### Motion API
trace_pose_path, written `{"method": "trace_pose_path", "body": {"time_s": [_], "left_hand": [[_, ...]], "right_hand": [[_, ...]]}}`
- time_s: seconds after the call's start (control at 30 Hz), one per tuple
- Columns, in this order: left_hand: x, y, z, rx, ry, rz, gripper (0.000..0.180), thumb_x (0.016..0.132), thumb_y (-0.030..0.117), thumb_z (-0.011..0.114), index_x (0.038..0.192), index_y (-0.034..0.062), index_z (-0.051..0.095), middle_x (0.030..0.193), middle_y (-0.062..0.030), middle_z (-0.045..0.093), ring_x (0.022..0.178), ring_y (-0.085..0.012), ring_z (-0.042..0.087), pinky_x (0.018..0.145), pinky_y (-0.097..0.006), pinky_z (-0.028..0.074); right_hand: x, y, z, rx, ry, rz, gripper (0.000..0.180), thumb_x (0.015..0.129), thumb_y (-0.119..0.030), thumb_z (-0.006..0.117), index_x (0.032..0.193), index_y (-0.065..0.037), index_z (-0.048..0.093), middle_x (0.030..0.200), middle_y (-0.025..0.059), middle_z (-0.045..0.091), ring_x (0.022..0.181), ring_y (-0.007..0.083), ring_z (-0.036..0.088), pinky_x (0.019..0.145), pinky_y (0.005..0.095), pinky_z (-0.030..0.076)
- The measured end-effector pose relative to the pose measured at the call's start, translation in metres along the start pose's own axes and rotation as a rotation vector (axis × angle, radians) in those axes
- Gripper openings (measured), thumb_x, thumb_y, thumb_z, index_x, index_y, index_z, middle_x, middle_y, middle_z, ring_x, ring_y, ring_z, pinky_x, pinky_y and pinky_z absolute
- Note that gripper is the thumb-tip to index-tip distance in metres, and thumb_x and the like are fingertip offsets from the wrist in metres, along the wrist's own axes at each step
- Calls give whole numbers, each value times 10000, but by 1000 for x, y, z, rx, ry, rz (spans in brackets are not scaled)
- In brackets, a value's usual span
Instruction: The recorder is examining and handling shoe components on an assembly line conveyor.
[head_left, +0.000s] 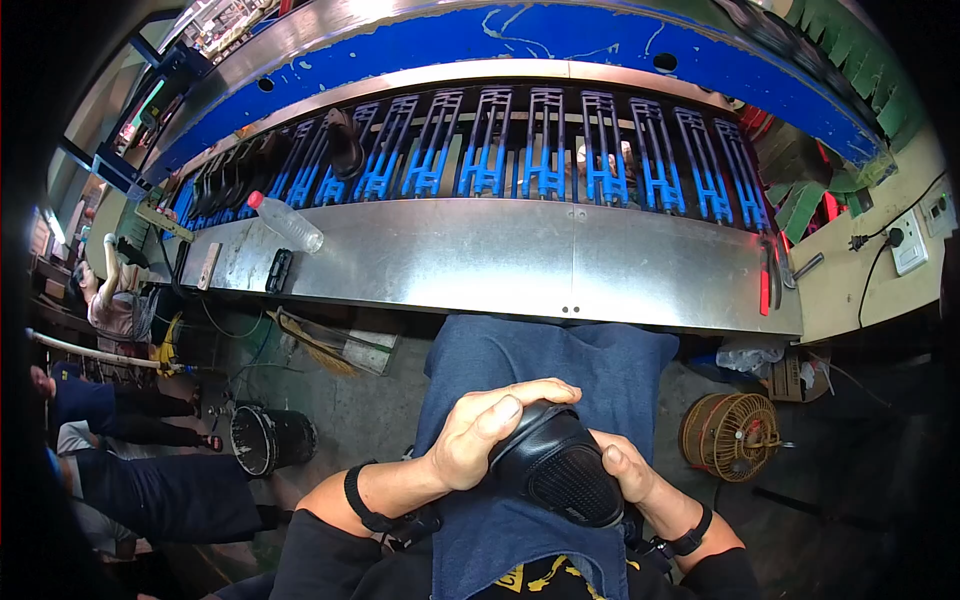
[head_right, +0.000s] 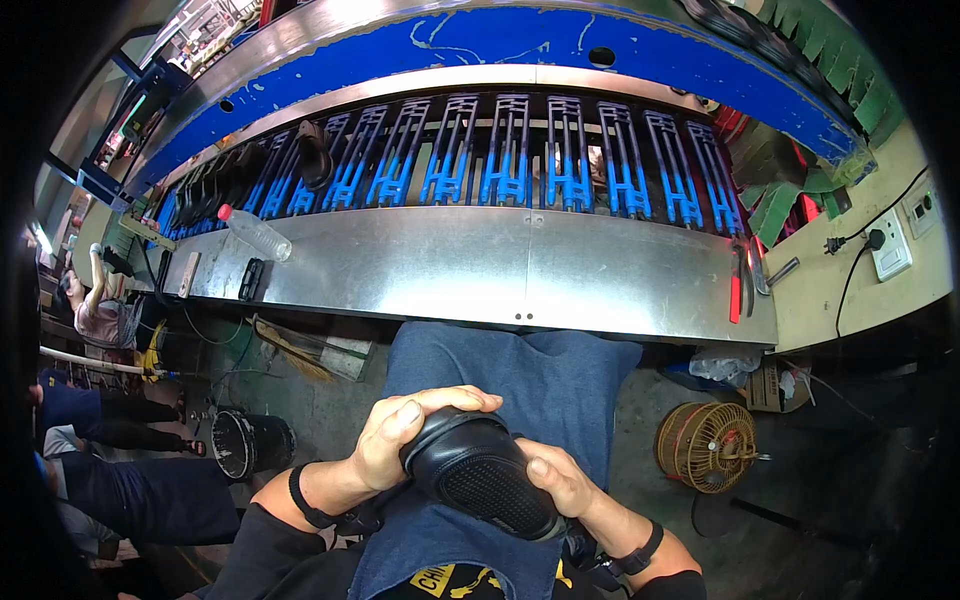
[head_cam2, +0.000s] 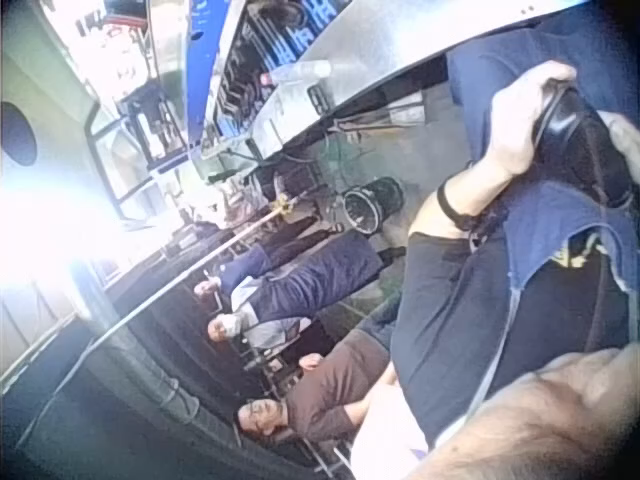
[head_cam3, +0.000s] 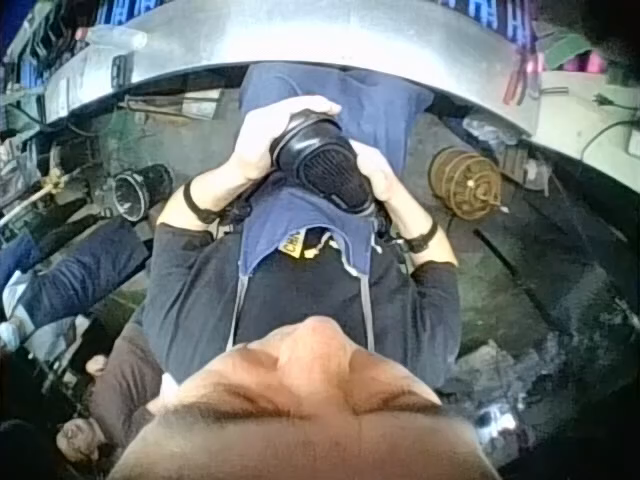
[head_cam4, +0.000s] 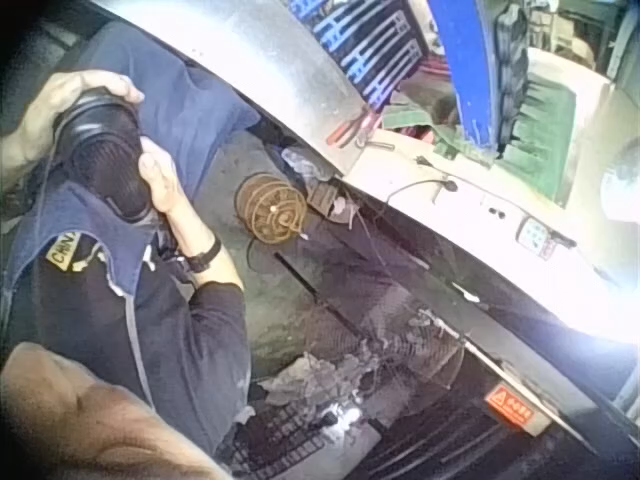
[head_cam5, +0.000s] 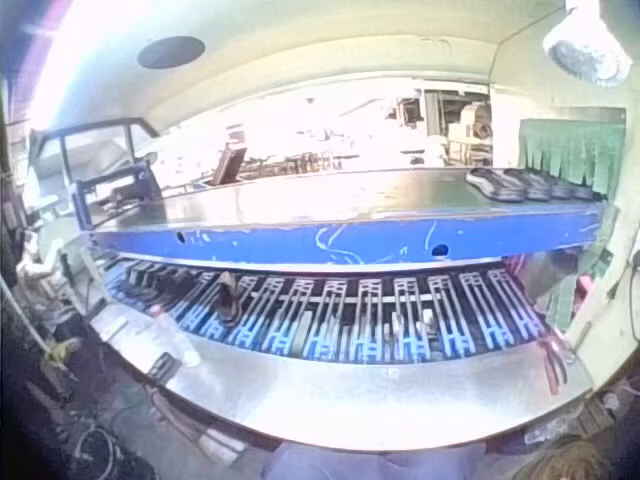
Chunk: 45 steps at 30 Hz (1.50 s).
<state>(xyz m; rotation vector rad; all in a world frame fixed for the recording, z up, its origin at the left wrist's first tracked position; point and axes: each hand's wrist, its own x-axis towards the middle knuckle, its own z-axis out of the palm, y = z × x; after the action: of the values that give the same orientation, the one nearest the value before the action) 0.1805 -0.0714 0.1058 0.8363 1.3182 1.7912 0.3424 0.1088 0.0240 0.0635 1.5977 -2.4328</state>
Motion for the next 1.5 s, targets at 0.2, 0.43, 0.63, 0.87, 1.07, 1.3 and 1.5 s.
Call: {"method": "trace_pose_path", "body": {"time_s": [0.2,0.43,0.63,0.87,1.07,1.3,1.5], "left_hand": [[1,1,6,66,31,-54,590,989,349,299,1222,-93,612,1261,-308,604,1219,-403,576,1080,-462,425],[0,2,11,93,22,-80,603,990,351,282,1213,-98,617,1258,-295,610,1239,-409,561,1096,-465,407],[-6,1,14,78,-19,-82,601,1013,344,257,1249,-97,590,1297,-287,588,1272,-407,534,1117,-474,378],[-14,15,3,557,-142,233,475,1041,237,332,1319,-99,518,1364,-293,533,1280,-424,528,1103,-493,392],[-9,31,-6,721,-277,341,651,745,215,854,1250,-89,575,1327,-318,546,1200,-414,604,991,-429,515],[-14,-1,4,744,-115,456,660,759,256,844,1257,-82,572,1314,-334,555,1126,-403,653,919,-408,556],[-1,-14,24,583,8,357,877,851,222,785,1476,-120,274,1370,-323,521,1202,-402,604,1013,-388,489]], "right_hand": [[-3,0,-4,-7,6,-5,785,965,-642,420,1208,86,579,1013,114,661,916,164,613,796,288,471],[-8,9,-4,-15,55,-21,780,966,-641,436,1193,91,582,980,94,651,892,144,593,777,281,460],[-12,16,-4,41,63,-42,799,930,-674,482,1164,82,595,880,37,608,802,116,543,695,261,413],[-15,30,-3,-37,65,-61,850,892,-726,497,1142,77,617,848,24,589,775,107,524,662,266,391],[-10,22,7,141,59,28,935,884,-758,487,1254,96,574,1082,125,668,958,166,626,816,269,477],[-8,15,3,144,53,54,984,863,-778,489,1282,110,555,1115,139,672,975,168,638,835,264,491],[-21,31,-9,267,209,-3,944,899,-754,435,1302,93,541,1143,163,673,979,205,666,846,301,536]]}}
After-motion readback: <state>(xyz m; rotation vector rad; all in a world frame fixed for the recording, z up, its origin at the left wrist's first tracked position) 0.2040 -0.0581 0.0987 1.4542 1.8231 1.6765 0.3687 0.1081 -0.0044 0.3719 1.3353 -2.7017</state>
